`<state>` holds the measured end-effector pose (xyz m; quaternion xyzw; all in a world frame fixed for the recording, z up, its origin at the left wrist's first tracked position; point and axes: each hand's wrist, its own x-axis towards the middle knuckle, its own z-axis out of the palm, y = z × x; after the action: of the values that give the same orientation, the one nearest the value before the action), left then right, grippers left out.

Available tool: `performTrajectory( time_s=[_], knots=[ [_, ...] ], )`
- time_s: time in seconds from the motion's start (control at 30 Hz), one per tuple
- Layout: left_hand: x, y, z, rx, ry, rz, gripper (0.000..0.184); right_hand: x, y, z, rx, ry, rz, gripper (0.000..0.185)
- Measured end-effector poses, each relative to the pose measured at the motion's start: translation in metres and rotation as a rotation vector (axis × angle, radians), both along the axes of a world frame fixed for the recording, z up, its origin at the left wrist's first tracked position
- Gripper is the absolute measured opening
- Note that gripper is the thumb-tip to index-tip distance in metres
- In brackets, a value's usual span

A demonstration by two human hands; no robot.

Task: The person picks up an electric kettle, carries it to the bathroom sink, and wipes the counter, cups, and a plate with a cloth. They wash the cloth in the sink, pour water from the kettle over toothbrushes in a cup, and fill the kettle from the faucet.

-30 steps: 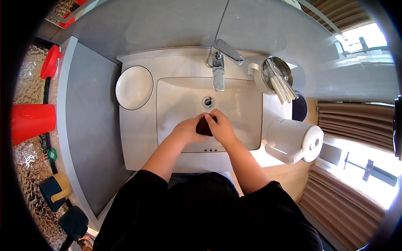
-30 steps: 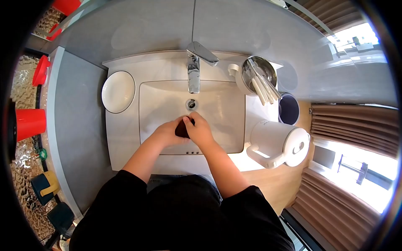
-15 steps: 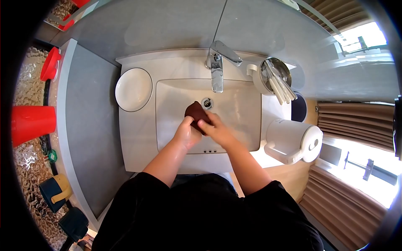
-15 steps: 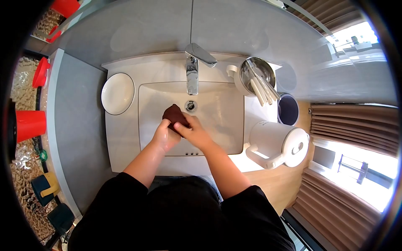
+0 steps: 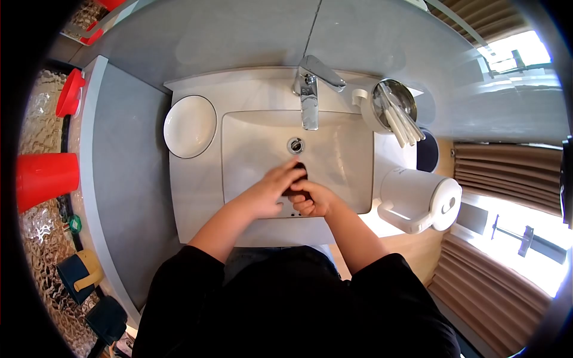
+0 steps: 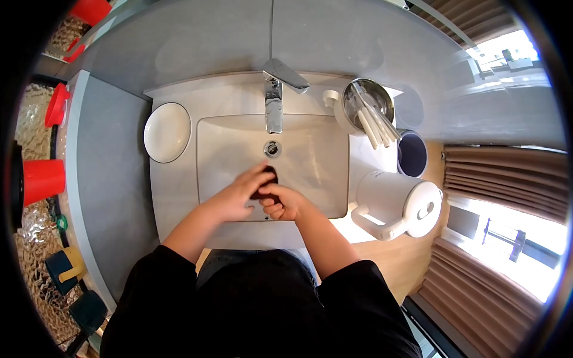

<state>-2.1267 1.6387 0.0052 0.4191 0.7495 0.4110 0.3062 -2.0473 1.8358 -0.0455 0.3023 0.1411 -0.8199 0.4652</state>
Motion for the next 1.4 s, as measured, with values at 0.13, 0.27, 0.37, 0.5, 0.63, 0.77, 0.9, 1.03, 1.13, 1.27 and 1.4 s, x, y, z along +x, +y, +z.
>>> performTrajectory(
  time_s=[0.13,0.27,0.37,0.5,0.63,0.77,0.9,1.03,1.13,1.27,1.4],
  knots=[
    [0.011,0.003,-0.032,-0.168,0.086,-0.018,0.044,-0.010,-0.004,0.009,0.212,0.259,0.527,0.041],
    [0.008,0.010,-0.038,-0.454,0.252,-0.075,0.022,-0.026,-0.017,0.021,0.884,0.649,0.960,0.027],
    [0.003,0.022,-0.042,-0.668,0.198,-0.063,0.016,-0.039,-0.036,0.013,1.281,0.840,1.324,0.025],
    [-0.007,0.029,-0.055,-0.873,0.025,-0.069,0.018,-0.041,-0.045,0.008,1.433,0.784,1.395,0.025],
    [-0.011,0.027,-0.054,-0.880,-0.151,-0.059,0.025,-0.037,-0.049,-0.012,1.482,0.935,1.452,0.023],
    [-0.008,0.017,-0.092,-0.827,-0.388,-0.080,0.028,-0.040,-0.051,0.001,1.430,1.036,1.489,0.022],
    [-0.012,0.009,-0.098,-0.725,-0.579,-0.152,0.040,-0.033,-0.048,-0.015,1.476,0.952,1.438,0.025],
    [0.009,-0.007,-0.075,-0.385,-0.153,0.117,0.066,-0.026,-0.019,-0.041,1.237,0.651,1.103,0.025],
    [0.018,-0.011,-0.059,-0.127,0.047,0.101,0.077,-0.029,0.006,-0.035,0.509,0.222,0.818,0.034],
    [0.023,-0.004,-0.079,-0.023,0.173,0.022,0.062,-0.027,0.001,-0.036,0.023,0.142,0.773,0.045],
    [0.010,0.011,-0.063,-0.433,0.315,-0.153,0.033,-0.032,-0.008,-0.025,0.205,0.172,0.934,0.042]
  ],
)
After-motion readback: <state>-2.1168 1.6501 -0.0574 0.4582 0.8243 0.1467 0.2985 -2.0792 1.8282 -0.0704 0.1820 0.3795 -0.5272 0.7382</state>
